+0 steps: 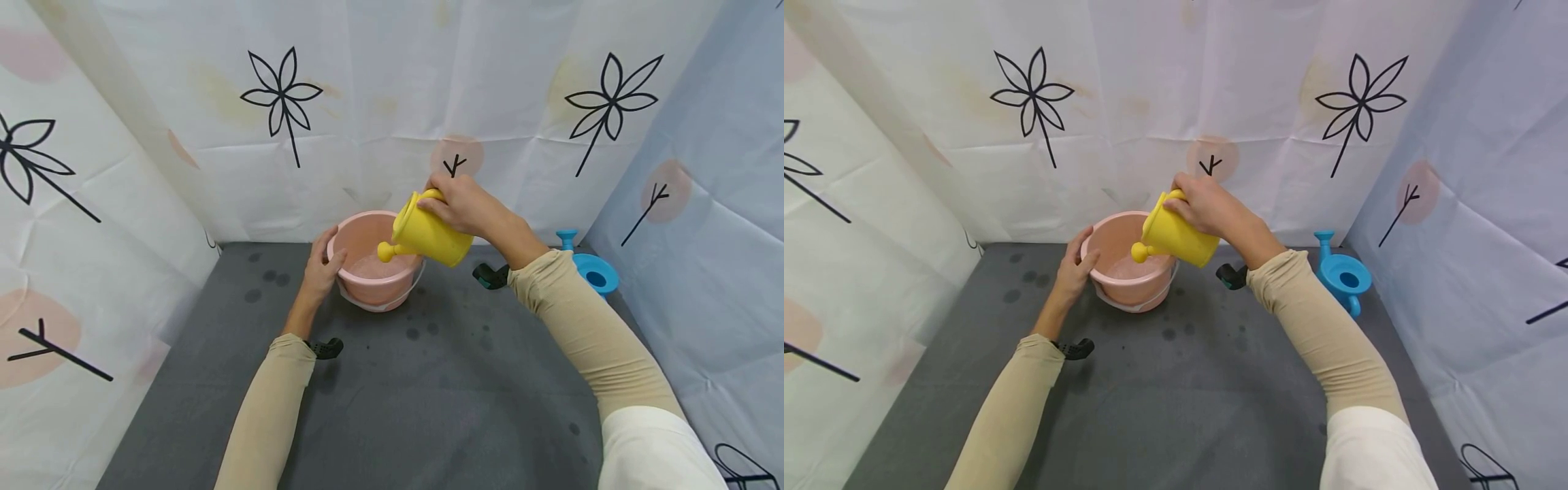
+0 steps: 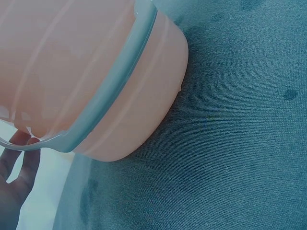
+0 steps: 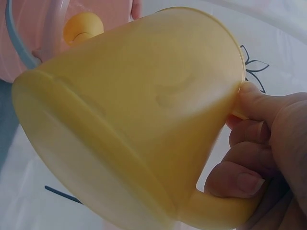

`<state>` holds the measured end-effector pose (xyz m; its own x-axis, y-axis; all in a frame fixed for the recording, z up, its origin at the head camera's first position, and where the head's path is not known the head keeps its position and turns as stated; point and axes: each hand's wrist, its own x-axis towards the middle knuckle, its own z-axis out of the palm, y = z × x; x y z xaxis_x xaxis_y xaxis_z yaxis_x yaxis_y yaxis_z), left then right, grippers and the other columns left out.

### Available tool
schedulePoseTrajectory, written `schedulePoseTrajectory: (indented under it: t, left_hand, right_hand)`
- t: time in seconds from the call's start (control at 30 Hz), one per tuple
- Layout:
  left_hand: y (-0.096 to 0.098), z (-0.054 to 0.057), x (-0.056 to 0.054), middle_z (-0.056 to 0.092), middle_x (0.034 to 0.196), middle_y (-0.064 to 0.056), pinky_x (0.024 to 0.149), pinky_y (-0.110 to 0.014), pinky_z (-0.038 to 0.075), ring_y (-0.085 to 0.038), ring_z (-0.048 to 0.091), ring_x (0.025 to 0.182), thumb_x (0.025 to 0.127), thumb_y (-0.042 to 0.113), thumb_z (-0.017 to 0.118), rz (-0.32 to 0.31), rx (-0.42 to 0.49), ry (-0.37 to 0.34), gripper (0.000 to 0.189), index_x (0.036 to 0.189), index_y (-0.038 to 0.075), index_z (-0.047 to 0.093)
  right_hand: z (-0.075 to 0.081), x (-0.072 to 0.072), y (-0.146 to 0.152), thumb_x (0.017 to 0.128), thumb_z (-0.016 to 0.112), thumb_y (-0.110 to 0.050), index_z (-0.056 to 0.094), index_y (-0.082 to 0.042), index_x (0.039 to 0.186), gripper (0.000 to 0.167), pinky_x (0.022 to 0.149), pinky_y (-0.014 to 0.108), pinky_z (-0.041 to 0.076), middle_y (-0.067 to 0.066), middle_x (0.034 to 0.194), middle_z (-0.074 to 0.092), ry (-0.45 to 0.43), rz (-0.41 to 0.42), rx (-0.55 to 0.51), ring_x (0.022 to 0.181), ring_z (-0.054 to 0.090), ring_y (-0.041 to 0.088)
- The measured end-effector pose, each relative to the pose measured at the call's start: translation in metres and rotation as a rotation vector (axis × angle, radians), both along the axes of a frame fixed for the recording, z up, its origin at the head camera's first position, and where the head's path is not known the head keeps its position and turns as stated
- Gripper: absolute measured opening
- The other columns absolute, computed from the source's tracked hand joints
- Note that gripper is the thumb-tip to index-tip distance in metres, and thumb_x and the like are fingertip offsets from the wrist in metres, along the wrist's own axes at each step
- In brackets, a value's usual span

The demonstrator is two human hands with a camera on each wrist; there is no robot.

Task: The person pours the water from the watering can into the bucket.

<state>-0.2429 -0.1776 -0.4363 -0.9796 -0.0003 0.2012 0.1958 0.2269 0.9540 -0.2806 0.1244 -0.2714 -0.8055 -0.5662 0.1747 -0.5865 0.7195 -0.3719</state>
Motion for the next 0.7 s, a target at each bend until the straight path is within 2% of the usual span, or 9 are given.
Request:
schedulePoseTrajectory:
  t: [0.7]
  left_hand:
    - [-0.0008,-0.0031,-0.0013,0.024,0.166,-0.017,0.081,-0.017,0.048,-0.021,0.05,0.105,0.102,0.019,0.059,-0.009,0.022,0.007,0.064,0.16,0.006,0.033]
  right_hand:
    - [0.0011,0.0001,-0.0023,0.105,0.059,-0.028,0.057,-0.002,0.115,0.028,0.075,0.037,0.051,0.017,0.098,0.065,-0.002,-0.001,0.021,0.078,0.058,0.026]
